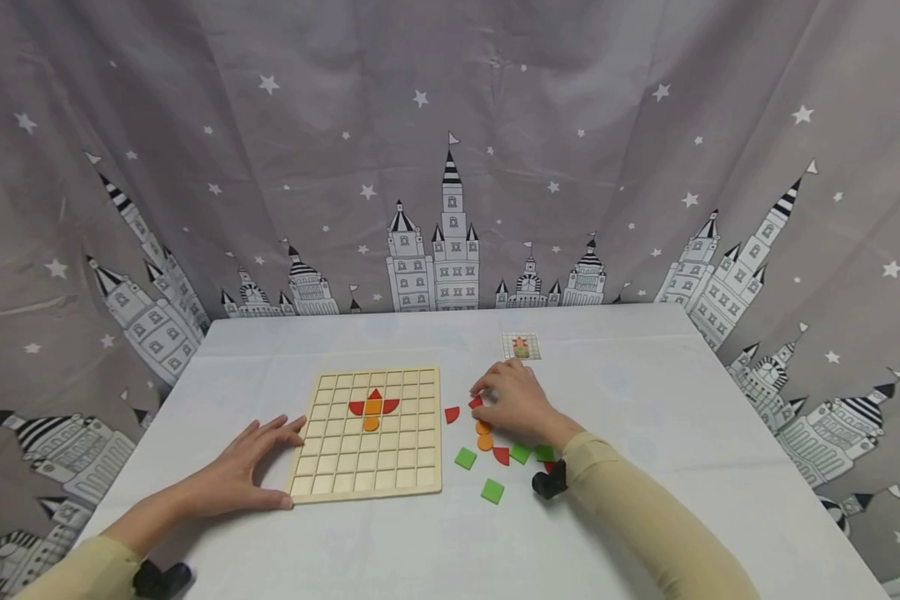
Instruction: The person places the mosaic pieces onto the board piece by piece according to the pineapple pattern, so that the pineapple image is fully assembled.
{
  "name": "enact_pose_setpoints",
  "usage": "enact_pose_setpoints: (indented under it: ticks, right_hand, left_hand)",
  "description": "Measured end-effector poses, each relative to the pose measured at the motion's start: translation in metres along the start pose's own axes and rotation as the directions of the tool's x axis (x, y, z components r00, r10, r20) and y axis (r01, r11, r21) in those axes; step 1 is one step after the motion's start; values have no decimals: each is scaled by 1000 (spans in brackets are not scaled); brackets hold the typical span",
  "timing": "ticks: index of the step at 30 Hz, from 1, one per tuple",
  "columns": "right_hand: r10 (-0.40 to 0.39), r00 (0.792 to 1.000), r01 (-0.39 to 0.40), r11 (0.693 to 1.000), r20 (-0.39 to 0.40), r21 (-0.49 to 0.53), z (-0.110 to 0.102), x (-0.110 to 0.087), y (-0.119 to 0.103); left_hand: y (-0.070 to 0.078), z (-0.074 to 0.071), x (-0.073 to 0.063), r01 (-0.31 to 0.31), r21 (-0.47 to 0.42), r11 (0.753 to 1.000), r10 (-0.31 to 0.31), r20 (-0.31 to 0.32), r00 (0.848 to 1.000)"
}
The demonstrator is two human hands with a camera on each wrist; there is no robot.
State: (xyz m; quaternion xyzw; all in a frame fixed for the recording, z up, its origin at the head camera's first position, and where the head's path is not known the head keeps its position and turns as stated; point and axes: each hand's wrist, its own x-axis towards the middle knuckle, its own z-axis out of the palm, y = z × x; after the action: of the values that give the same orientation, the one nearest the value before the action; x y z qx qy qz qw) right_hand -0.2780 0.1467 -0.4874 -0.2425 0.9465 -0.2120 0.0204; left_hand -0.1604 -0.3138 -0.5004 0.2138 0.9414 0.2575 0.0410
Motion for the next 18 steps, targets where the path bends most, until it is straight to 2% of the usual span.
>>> enact_pose_setpoints:
  ticks: [5,11,18]
  right_hand:
    - [27,1000,-27,1000,-3,5,-1,0,2]
    - [9,1000,-9,995,9,95,-2,-3,7]
    - [-2,996,-10,990,89,137,-4,0,17]
  left_hand:
    - [1,-2,0,-2,5,1000,2,-5,1000]
    - [1,-2,0,4,1,1000,-4,-1,1000]
    - [0,-1,0,-4,0,1000,4,-1,1000]
